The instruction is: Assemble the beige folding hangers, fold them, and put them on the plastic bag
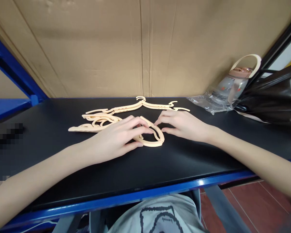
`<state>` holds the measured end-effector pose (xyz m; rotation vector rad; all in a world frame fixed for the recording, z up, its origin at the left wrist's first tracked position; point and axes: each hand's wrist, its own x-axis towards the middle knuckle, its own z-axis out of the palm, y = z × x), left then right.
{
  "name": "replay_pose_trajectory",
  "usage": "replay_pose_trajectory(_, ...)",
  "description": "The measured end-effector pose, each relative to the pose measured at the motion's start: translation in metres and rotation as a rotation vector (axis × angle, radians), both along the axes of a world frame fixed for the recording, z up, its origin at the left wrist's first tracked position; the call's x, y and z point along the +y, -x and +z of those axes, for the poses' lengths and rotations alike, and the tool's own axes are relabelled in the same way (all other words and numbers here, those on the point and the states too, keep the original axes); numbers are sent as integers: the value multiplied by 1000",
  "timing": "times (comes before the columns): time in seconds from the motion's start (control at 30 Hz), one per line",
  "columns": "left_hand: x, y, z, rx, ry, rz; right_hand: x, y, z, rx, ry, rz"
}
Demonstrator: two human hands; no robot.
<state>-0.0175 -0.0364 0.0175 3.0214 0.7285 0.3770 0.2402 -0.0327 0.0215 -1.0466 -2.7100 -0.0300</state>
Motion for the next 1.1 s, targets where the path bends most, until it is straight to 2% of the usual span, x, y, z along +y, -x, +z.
replay_pose_trajectory(0.2, 8, 7, -6, 11, -29, 119, -2, 3, -5, -8, -63, 112)
replay_pose_trajectory(0.57, 7, 6, -8, 123, 39, 158, -7, 7, -4, 44, -47, 132)
replay_pose_trajectory(0.8, 3, 1, 3, 161, 73, 130, -10, 9, -4, 81, -37, 220)
replay_pose_trajectory(0.97, -5, -3, 11, 243, -28, 175, -8, 7, -5, 247, -27, 257)
replay_pose_trajectory(1.1, 4, 13, 28, 198, -105, 208, 0, 1, -6, 240, -110, 206)
